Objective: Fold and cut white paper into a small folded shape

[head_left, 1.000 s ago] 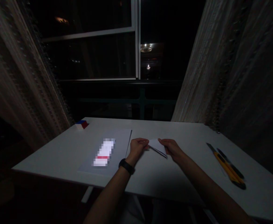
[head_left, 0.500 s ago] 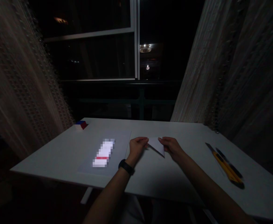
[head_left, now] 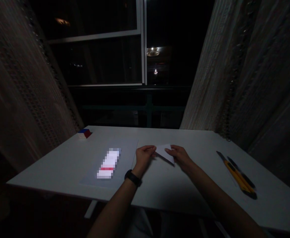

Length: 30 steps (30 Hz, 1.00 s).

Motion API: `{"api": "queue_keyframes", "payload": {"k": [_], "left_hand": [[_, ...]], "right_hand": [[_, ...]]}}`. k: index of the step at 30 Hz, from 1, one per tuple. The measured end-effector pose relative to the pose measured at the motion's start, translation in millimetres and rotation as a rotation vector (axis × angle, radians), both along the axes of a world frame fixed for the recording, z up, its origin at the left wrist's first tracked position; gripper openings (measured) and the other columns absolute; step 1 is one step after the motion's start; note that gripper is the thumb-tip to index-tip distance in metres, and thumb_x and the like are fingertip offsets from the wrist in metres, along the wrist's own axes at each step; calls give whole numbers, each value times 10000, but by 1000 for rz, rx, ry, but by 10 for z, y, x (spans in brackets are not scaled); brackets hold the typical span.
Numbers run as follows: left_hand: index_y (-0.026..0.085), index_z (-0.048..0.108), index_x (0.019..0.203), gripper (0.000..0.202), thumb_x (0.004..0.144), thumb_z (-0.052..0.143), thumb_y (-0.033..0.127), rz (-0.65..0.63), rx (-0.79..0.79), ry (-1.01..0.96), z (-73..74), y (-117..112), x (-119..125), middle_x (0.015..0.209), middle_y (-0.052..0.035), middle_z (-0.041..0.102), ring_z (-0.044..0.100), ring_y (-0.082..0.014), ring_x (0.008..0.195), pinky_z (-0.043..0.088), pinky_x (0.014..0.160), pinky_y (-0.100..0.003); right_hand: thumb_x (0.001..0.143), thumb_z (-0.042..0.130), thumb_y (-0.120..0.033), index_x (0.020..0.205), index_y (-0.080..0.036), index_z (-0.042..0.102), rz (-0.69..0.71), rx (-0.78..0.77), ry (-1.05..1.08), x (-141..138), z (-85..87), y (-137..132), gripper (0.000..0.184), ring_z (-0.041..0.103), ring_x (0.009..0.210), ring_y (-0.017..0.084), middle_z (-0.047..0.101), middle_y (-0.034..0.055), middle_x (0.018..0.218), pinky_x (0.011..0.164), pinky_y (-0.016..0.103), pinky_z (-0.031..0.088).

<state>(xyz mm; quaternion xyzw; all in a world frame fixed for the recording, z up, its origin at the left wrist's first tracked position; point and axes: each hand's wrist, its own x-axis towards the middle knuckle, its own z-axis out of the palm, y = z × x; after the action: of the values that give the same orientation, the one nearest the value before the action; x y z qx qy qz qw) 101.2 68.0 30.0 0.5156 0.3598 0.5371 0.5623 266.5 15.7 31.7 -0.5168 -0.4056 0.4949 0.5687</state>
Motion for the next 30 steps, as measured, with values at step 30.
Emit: {"api": "queue_keyframes", "payload": {"k": [30], "left_hand": [[49, 674, 817, 319, 597, 760, 262, -114, -192, -46, -86, 26, 12, 635, -100, 668, 626, -143, 518, 539, 506, -234]], "right_hand": [[615, 716, -193, 854, -130, 608, 69, -207, 33, 43, 13, -7, 270, 596, 521, 131, 619, 31, 609, 511, 252, 528]]}}
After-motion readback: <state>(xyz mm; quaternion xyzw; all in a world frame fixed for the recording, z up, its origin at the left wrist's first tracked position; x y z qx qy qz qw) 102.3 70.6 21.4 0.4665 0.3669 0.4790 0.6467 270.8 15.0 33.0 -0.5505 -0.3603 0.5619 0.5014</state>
